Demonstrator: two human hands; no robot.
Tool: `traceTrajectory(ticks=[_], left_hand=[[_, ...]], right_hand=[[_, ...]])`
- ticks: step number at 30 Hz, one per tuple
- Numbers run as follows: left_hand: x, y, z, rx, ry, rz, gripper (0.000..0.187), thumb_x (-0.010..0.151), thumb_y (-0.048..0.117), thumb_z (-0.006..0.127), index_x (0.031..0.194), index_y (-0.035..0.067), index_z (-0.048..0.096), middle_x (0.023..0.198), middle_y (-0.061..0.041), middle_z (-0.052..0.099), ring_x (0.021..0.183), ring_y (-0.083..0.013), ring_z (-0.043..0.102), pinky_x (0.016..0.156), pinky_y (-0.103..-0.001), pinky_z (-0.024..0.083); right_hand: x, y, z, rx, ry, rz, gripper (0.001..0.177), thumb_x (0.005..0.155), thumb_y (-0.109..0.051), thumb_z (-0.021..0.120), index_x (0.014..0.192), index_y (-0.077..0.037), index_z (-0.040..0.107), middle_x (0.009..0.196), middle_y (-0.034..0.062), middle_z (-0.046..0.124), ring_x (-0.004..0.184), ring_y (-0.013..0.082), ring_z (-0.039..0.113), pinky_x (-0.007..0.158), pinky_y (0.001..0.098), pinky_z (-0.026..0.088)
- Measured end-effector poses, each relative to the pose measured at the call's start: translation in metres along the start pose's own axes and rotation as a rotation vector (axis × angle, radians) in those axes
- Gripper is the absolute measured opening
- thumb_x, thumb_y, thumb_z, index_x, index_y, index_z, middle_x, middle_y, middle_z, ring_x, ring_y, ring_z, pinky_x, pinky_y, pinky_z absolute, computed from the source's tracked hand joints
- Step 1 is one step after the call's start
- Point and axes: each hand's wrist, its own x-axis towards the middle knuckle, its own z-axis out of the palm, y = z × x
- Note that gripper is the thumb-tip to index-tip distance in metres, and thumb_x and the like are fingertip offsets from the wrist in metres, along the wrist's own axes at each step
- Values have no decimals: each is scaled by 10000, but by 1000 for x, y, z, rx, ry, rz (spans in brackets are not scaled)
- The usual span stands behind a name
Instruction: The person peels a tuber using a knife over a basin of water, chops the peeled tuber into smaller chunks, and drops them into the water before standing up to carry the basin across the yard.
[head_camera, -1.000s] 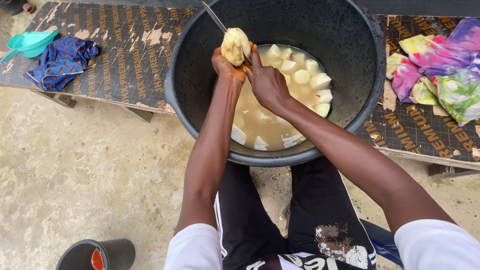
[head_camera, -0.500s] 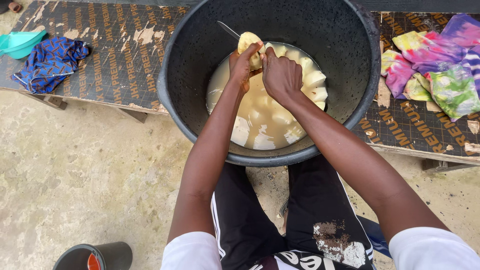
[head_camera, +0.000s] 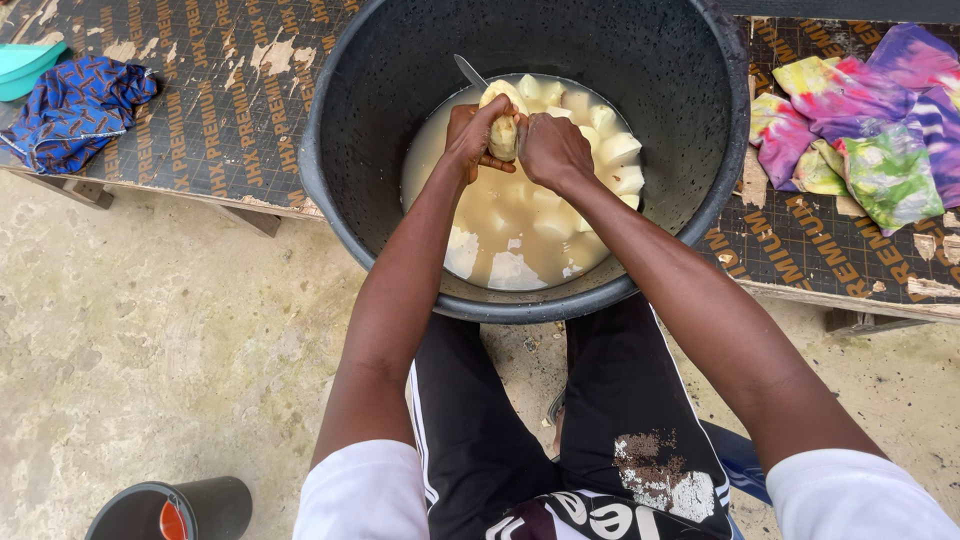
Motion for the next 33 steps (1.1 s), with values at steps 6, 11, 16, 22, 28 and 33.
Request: traceTrajectory(ticks=[6,11,16,22,28,33], left_hand=[[-3,-24,14,15,-47,-242,437,686,435,658,938,84,726,840,-121,722,639,-289,728,491,-484,663],[3,-39,22,76,-137,-396,420,686,480,617,922,144,704,833,-110,697,650,-268,689,529,-502,643],[20,-62,19,45,-208,-403,413,714,480,575,937,149,682,851,-117,711,698,-277,682,563,-527,616],[72,-57,-18,-673,-85,-250,498,754,352,432,923,-80,614,887,-271,706,758,-470,736,723,-625,637],[64,-103,24,-266,-153,-491,488,874,424,488,1010,-24,625,967,-197,667,773,-359,712,718,-560,625],[51,-98,36,67,-314,-474,234,796,186,675,988,56,649,975,-169,672,763,-325,740,675,-497,650]], right_hand=[[2,18,5,66,-251,171,630,1115,-442,397,809,47,649,698,159,659,576,274,635,535,447,508],[15,31,14,171,-354,294,517,1078,-402,473,814,22,605,638,98,600,476,190,532,420,381,431],[28,45,24,287,-434,313,234,1030,-229,501,901,-65,608,594,80,543,433,171,479,397,366,383],[36,51,5,717,-512,415,520,1106,-474,344,829,-74,529,587,-8,454,423,95,350,400,308,332],[50,50,17,888,-237,515,573,1099,-528,312,790,-78,487,591,18,453,429,128,385,419,336,370],[45,64,-8,890,55,379,559,1113,-522,380,839,-61,540,641,19,521,490,154,494,478,382,437]])
